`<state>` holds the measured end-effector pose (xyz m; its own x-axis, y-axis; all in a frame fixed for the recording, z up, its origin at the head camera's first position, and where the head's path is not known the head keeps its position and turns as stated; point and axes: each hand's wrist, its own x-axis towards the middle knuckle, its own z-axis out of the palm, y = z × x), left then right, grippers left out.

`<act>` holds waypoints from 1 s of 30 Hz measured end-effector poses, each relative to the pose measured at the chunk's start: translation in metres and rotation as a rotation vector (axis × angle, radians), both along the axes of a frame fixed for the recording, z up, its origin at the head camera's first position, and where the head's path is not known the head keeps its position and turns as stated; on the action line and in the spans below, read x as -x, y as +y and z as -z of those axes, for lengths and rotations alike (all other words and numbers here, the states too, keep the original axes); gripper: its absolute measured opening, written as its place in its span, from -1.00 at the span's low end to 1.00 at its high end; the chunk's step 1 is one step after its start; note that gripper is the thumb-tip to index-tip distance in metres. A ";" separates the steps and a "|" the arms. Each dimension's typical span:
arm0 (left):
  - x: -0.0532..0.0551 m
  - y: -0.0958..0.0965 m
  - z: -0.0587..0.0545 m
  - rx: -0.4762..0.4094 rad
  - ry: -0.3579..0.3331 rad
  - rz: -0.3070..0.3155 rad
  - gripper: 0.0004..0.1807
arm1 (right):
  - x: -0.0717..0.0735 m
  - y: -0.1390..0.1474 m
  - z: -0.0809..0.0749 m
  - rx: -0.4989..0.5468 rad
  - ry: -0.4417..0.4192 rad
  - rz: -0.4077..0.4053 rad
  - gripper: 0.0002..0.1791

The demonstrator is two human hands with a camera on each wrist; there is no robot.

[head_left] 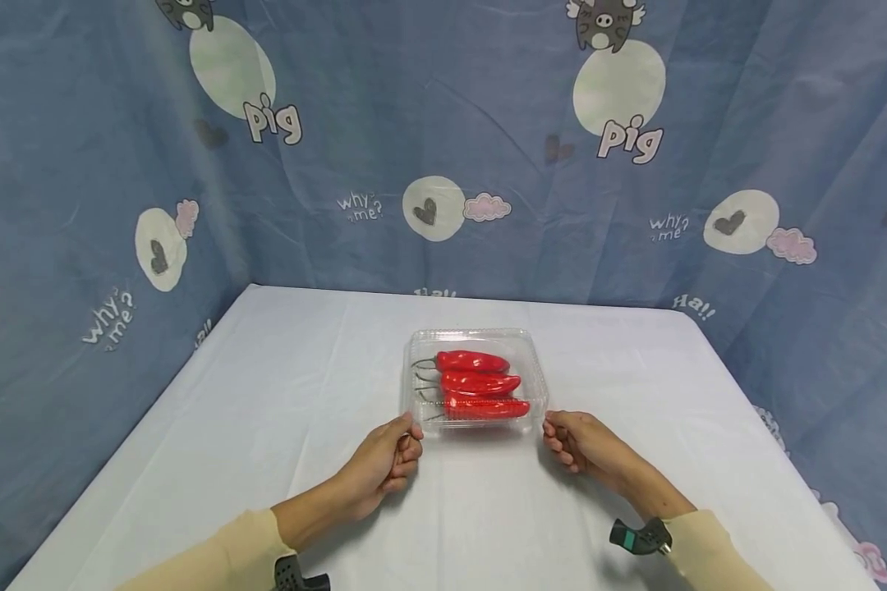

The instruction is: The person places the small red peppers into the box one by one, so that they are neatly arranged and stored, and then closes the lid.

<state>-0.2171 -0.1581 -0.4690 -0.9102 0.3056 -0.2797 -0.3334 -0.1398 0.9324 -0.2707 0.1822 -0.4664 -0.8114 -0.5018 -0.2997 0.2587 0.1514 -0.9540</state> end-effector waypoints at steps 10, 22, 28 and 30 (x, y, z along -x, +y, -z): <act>0.001 0.001 0.000 0.004 -0.010 -0.034 -0.70 | -0.001 -0.002 -0.002 0.013 0.012 -0.017 -0.64; 0.005 -0.009 -0.001 0.122 -0.009 -0.083 -0.55 | 0.002 -0.002 -0.004 -0.032 0.016 -0.018 -0.59; 0.020 -0.021 -0.010 0.294 0.045 -0.184 -0.54 | 0.006 0.001 -0.011 -0.206 0.095 0.083 -0.43; 0.028 -0.026 -0.016 0.385 0.098 -0.210 -0.53 | 0.010 0.002 -0.016 -0.289 0.146 0.140 -0.43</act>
